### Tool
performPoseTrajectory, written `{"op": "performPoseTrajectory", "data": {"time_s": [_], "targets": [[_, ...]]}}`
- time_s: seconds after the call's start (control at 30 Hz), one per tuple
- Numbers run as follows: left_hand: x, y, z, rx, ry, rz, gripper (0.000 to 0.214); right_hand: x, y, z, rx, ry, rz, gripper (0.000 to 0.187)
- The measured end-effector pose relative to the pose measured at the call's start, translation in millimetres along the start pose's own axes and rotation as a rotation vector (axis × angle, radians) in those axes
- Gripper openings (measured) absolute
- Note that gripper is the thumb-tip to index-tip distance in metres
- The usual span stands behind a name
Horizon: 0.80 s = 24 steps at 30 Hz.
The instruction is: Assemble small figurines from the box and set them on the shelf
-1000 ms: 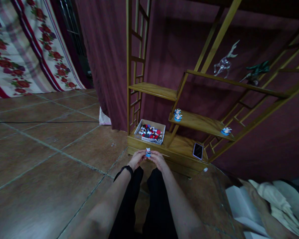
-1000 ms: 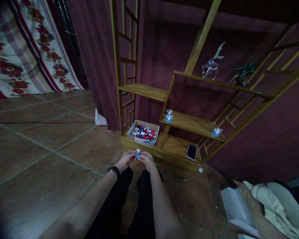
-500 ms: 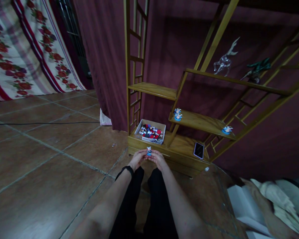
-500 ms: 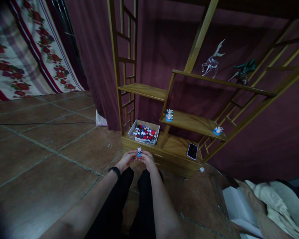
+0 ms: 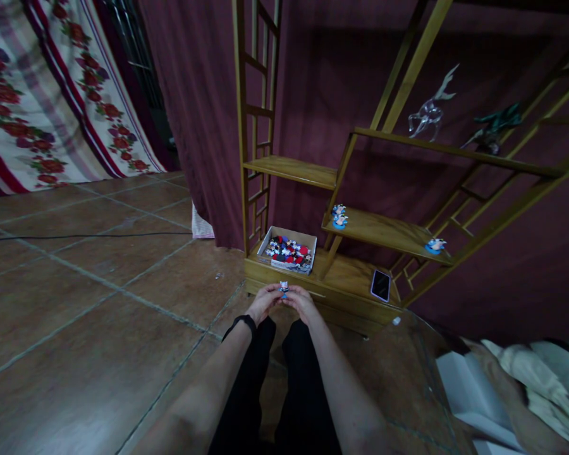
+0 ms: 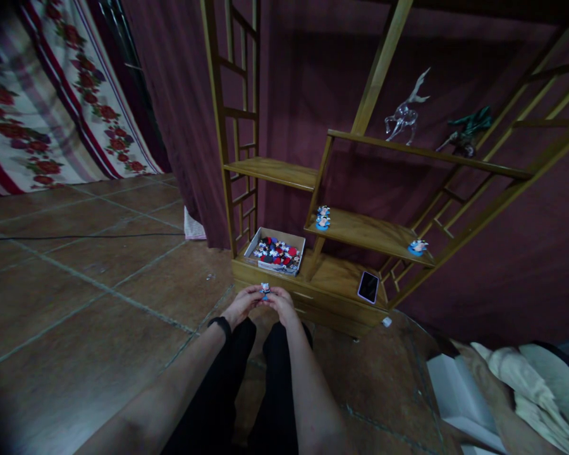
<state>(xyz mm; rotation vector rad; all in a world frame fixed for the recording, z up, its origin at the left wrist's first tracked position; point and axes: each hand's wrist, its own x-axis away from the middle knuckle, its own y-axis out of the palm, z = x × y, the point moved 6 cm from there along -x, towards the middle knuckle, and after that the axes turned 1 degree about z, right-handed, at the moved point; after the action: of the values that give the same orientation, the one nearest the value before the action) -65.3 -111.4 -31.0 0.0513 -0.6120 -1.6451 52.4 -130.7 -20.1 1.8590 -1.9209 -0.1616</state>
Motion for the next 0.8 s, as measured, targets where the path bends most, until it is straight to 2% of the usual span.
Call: {"op": "performPoseTrajectory", "data": {"time_s": [0.57,0.8], "targets": [[3.0,4.8,3.5,0.027,0.007,-0.011,0.023,-3.9,-4.1,2.9,-0.035,0.001,0.004,0.024],[8.2,3.7,5.0,0.042,-0.016,0.035,0.016,-1.9,-4.8,0.3,-0.047,-0.020,0.016,0.024]]}}
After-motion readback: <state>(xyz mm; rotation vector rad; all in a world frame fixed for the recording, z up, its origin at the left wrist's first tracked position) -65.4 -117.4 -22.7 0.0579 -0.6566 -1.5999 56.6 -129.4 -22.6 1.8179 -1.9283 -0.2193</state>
